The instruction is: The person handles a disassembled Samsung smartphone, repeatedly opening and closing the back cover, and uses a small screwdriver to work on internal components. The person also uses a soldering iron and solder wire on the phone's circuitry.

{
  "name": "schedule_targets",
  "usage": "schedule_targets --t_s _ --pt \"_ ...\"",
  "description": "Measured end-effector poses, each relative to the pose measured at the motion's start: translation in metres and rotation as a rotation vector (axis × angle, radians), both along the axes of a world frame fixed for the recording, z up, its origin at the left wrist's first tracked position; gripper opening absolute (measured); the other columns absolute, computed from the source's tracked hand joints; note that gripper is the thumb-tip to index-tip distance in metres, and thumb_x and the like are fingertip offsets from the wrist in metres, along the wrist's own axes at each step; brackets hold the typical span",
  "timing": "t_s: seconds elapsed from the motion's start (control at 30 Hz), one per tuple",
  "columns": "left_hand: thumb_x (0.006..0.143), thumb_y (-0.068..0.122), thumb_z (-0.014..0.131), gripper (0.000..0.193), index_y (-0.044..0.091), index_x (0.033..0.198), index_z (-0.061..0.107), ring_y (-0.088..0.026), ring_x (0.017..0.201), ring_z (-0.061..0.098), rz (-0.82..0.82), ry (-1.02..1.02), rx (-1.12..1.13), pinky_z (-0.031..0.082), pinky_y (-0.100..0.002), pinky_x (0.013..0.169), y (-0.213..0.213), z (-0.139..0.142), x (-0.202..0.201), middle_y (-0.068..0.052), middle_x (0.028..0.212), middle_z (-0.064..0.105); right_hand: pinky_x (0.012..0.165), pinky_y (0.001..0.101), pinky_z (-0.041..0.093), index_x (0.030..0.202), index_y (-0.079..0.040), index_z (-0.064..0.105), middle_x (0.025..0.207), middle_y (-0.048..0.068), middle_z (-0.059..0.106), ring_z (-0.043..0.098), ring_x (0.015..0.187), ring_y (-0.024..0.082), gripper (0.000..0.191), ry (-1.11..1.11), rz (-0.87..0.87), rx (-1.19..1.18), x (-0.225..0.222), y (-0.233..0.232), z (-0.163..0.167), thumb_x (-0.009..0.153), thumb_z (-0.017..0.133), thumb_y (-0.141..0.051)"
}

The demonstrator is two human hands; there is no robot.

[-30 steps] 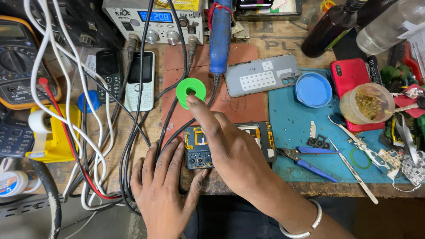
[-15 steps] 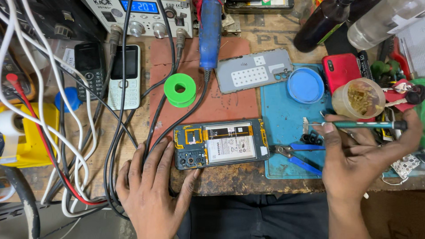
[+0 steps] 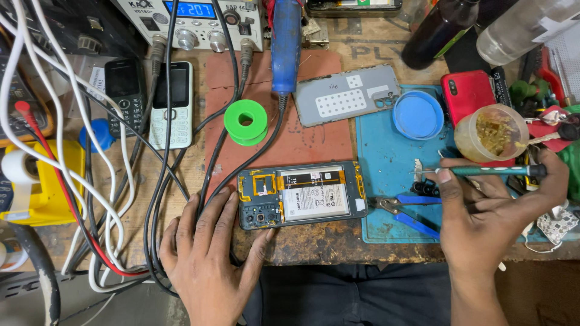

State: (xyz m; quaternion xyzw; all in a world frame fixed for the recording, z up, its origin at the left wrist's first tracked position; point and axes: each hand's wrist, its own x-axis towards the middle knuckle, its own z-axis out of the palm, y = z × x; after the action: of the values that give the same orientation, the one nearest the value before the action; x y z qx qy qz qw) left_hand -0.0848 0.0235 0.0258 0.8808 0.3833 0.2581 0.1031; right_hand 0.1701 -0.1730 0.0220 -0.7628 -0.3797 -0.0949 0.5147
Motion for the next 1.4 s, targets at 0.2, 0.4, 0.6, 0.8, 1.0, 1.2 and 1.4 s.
schedule_targets --t_s 0.2,0.4,0.6,0.8,1.0,1.2,1.4 --pt "0.079 0.047 0.081 0.062 0.011 0.127 0.07 -0.032 0.135 0.053 -0.01 -0.089 0.004 0.03 -0.05 0.114 0.0 0.004 0.0 -0.001 0.137 0.065 0.105 0.0393 0.065 0.157 -0.015 0.003 0.126 0.023 0.061 0.071 0.109 0.031 0.072 0.081 0.093 0.066 -0.021 0.015 0.01 0.118 0.058 0.012" --pt "0.075 0.047 0.083 0.061 0.011 0.122 0.071 -0.032 0.133 0.054 -0.012 -0.144 -0.044 0.031 -0.05 0.112 0.003 0.005 -0.002 0.0 0.137 0.066 0.1 0.0377 0.065 0.156 -0.012 0.007 0.124 0.028 0.057 0.071 0.105 0.029 0.078 0.279 0.271 0.166 -0.07 0.072 0.016 0.108 0.063 0.015" --pt "0.076 0.048 0.083 0.062 0.011 0.124 0.071 -0.033 0.133 0.054 -0.018 -0.168 -0.049 0.031 -0.05 0.112 0.005 0.004 -0.002 -0.001 0.138 0.066 0.1 0.0344 0.062 0.16 -0.012 0.006 0.116 0.027 0.069 0.073 0.108 0.025 0.084 0.48 0.512 0.177 -0.1 0.126 0.015 0.104 0.064 0.01" --pt "0.076 0.05 0.081 0.063 0.012 0.125 0.072 -0.033 0.133 0.054 -0.008 -0.176 -0.057 0.032 -0.05 0.112 0.003 0.002 -0.003 0.0 0.138 0.066 0.098 0.0336 0.062 0.158 -0.011 0.007 0.119 0.027 0.069 0.073 0.106 0.024 0.081 0.533 0.497 0.188 -0.1 0.139 0.009 0.104 0.064 0.009" --pt "0.077 0.051 0.081 0.063 0.012 0.125 0.072 -0.033 0.133 0.054 -0.006 -0.186 -0.055 0.032 -0.05 0.111 0.004 0.001 -0.003 0.0 0.137 0.066 0.104 0.0343 0.062 0.155 -0.01 0.007 0.121 0.029 0.065 0.072 0.111 0.025 0.076 0.451 0.508 0.211 -0.098 0.148 0.003 0.108 0.064 0.011" --pt "0.078 0.051 0.081 0.062 0.011 0.124 0.072 -0.032 0.134 0.054 -0.006 -0.187 -0.062 0.031 -0.05 0.112 0.003 0.002 -0.003 -0.001 0.137 0.066 0.104 0.0342 0.062 0.154 -0.01 0.007 0.121 0.03 0.065 0.073 0.113 0.026 0.075 0.405 0.507 0.184 -0.099 0.15 0.003 0.109 0.062 0.011" --pt "0.077 0.051 0.081 0.062 0.012 0.124 0.072 -0.033 0.133 0.054 -0.003 -0.176 -0.075 0.031 -0.05 0.112 0.003 0.002 -0.003 0.0 0.137 0.066 0.11 0.0372 0.062 0.154 -0.01 0.005 0.121 0.029 0.066 0.072 0.114 0.025 0.075 0.413 0.498 0.173 -0.099 0.148 0.003 0.109 0.062 0.01"
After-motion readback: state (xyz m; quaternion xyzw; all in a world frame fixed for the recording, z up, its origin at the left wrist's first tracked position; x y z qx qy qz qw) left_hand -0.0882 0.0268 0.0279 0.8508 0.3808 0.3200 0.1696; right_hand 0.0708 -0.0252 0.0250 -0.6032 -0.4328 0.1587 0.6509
